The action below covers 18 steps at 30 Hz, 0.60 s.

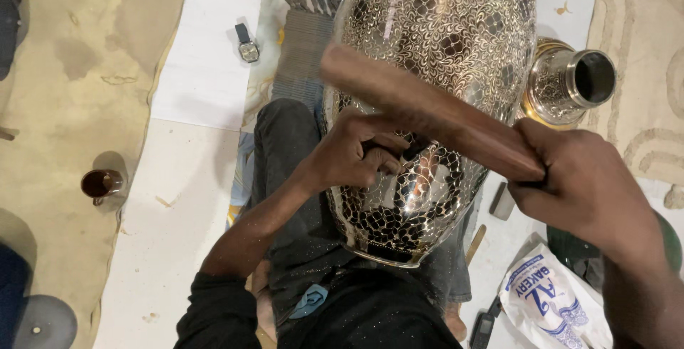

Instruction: The person sits on the floor with a large engraved brass vase held between their legs. They hold a small punch against the vase surface and strike it repeatedly with a wooden mallet, repositioning the punch to work different spots, and occasionally rotate the vase to reach new areas.

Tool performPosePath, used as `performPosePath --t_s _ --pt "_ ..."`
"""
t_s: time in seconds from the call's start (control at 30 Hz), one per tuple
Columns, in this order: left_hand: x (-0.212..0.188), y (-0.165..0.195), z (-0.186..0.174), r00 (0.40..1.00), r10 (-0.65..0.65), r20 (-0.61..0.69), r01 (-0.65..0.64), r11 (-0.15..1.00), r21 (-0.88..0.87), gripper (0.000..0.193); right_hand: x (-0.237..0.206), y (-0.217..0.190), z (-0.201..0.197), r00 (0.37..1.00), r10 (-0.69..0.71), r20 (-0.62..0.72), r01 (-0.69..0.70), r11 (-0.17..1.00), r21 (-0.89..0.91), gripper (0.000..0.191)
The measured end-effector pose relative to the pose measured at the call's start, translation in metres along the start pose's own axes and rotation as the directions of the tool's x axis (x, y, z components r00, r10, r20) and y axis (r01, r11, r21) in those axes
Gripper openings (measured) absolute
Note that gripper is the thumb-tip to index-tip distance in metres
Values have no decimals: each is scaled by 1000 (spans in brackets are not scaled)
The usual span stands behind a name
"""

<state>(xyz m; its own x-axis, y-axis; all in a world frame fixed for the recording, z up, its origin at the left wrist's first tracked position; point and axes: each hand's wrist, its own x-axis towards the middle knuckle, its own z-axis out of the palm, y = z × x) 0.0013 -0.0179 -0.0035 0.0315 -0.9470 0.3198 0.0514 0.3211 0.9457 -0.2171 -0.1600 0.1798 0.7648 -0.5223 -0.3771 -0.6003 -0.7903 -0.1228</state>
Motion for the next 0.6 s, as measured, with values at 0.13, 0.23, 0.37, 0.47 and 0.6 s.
performPosePath --t_s 0.13,0.23,0.37,0.47,0.6 --pt "4 3 5 982 167 -90 -169 986 -11 56 -5 3 23 985 112 -130 -39 884 465 28" --pt "3 8 3 990 135 -40 -132 988 78 73 -3 2 54 953 233 -192 -41 729 683 32" --pt "11 11 -5 985 151 88 -158 984 82 72 -9 16 81 940 265 -213 -23 675 737 34" --pt "16 11 -8 976 178 125 -187 980 71 68 -13 24 88 943 272 -194 -64 719 692 33" --pt "18 12 -6 983 130 128 -138 989 56 66 -16 24 84 919 305 -248 -46 710 703 31"
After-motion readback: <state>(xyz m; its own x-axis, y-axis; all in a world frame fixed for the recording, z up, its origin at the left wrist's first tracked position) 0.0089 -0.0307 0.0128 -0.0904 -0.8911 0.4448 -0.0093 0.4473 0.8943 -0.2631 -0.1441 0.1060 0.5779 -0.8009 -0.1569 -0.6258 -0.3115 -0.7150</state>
